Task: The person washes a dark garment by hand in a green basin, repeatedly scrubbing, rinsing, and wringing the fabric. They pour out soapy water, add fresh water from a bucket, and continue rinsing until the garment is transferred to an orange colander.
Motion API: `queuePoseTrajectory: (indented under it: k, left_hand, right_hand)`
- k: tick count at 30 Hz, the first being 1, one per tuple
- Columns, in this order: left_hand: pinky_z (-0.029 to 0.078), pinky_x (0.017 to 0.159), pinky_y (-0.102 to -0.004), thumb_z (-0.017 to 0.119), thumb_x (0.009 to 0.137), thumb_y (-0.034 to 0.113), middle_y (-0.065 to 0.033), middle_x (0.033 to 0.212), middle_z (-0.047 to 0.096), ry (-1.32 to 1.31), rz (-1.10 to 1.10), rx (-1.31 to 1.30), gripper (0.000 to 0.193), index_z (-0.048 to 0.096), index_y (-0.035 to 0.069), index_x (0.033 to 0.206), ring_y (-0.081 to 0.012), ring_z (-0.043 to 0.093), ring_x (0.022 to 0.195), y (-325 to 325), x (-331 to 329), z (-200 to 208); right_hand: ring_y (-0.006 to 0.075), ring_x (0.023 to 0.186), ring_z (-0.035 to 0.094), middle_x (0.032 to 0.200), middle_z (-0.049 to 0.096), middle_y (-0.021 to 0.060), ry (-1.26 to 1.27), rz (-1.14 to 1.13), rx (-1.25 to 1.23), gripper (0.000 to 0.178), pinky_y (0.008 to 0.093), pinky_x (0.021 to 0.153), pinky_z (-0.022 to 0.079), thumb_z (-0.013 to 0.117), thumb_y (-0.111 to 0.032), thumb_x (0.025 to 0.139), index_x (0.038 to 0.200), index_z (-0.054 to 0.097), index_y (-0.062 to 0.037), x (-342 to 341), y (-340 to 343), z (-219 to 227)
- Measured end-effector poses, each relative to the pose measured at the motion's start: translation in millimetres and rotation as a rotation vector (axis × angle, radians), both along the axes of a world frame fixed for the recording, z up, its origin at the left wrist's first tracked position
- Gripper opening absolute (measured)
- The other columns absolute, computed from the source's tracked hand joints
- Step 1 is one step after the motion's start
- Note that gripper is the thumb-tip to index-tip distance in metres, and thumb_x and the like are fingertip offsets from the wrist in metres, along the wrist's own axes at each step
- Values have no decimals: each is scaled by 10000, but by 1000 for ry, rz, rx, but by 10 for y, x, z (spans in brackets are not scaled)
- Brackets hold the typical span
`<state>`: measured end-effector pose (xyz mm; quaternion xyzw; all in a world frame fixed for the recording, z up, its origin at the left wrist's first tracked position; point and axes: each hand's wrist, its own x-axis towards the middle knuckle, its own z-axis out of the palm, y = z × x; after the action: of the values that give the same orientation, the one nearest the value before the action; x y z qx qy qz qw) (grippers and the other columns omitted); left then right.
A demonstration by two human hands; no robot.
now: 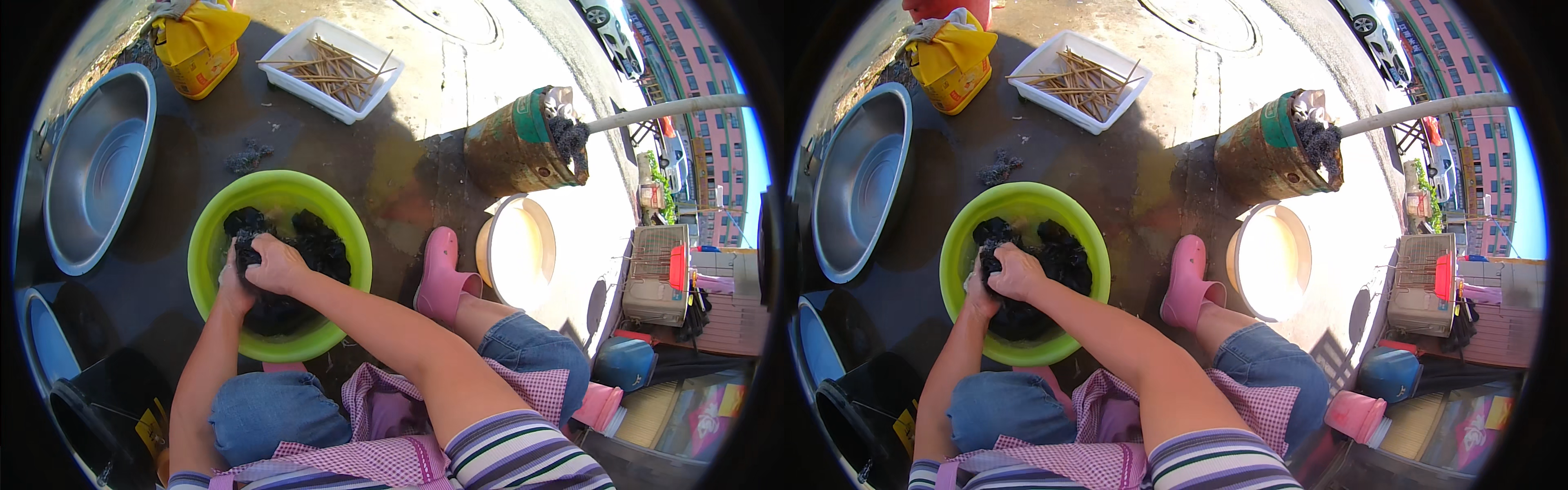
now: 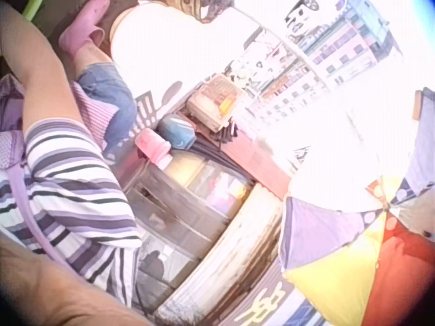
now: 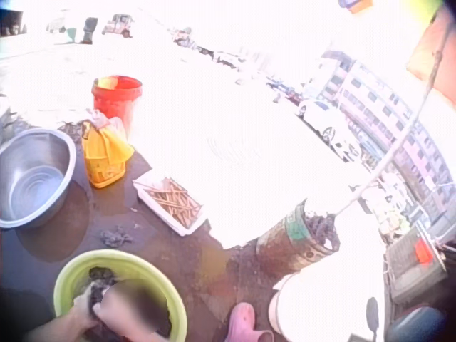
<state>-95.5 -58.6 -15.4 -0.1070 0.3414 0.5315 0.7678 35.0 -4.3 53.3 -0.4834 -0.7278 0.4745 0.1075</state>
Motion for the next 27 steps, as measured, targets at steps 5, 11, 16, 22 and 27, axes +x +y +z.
queuePoseTrajectory:
  k: [5,11,16,22,27]
  left_hand:
    - [459,948,-376,477,983,324,-73,1136,622,286,-12,616,358,575,76,1222,-208,591,1040,-133,-160,-390]
    - [485,920,-392,553,913,240,-135,1213,591,1079,-381,229,422,526,10,1265,-276,612,1036,-156,-187,-344]
    - [467,950,-383,609,894,195,-145,1220,573,607,178,-91,426,508,-18,1249,-273,586,1085,-40,67,168]
    - [435,1006,-383,615,919,200,-116,1240,575,318,4,-81,389,529,14,1251,-273,569,1108,-79,-323,-258]
    - [462,964,-408,569,954,251,-113,1228,600,348,-56,-205,356,555,41,1242,-262,593,1076,-41,-334,-301]
  right_hand:
    - [375,875,630,919,628,178,391,72,-61,276,424,766,509,639,-202,723,918,588,-13,-160,-448,802]
    - [326,709,643,831,652,91,-13,-153,460,180,433,616,521,613,-263,849,862,553,-94,-88,-60,40]
    - [313,1000,593,1054,612,125,-336,-47,579,231,442,860,458,615,-262,862,1017,615,-90,430,301,-298]
    - [386,1273,430,1408,418,191,-285,198,292,717,485,1051,356,691,-494,777,1381,469,-178,270,-127,-449]
    - [418,1191,520,1316,503,221,-458,-87,-106,670,475,980,450,669,-235,794,1402,401,-141,80,318,-458]
